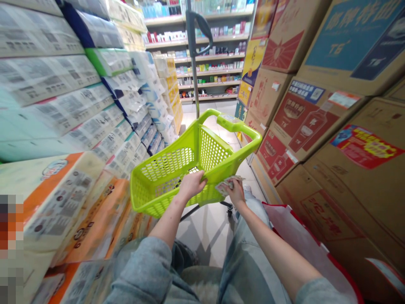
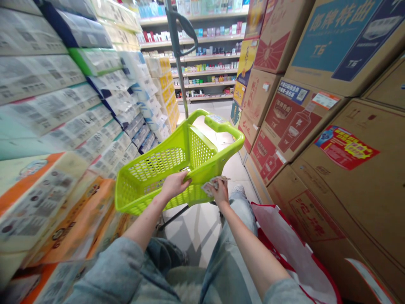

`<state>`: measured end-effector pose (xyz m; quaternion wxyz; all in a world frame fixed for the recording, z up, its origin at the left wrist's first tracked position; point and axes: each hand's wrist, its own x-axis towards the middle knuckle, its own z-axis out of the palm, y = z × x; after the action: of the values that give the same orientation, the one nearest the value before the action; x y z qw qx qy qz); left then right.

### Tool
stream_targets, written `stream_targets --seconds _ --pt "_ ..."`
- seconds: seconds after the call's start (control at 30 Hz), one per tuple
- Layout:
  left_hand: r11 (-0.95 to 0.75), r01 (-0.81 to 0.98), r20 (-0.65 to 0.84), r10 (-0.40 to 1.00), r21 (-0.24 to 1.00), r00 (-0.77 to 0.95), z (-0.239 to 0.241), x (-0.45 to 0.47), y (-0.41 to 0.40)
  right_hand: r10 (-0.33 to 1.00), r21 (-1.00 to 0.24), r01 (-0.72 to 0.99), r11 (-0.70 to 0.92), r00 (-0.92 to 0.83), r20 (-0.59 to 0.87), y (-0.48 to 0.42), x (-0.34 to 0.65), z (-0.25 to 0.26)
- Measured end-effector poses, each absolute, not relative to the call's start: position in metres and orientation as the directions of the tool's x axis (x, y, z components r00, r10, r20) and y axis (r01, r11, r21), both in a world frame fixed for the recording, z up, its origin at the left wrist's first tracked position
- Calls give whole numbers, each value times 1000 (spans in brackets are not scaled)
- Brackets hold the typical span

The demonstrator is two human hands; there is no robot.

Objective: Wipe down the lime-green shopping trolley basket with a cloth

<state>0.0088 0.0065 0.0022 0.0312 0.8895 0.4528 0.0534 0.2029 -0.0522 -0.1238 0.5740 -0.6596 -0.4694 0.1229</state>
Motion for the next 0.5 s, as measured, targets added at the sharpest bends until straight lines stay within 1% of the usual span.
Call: stream_targets --seconds 0.2,0.27,0.33,0.4,0.5 --pt "-596 798 72 803 90 591 3 9 6 603 -875 443 196 649 464 -41 219 -58" --pt "-596 798 72 803 88 591 3 9 5 570 -879 423 218 676 467 -38 221 -49" --pt "-594 800 71 805 86 590 3 9 5 573 -898 380 220 695 435 -36 220 -56" --pt "-591 802 69 806 87 587 3 9 5 613 -927 323 192 698 370 -36 217 -76" --pt "-587 804 60 810 92 584 4 9 4 684 -945 315 88 671 287 -40 208 -109"
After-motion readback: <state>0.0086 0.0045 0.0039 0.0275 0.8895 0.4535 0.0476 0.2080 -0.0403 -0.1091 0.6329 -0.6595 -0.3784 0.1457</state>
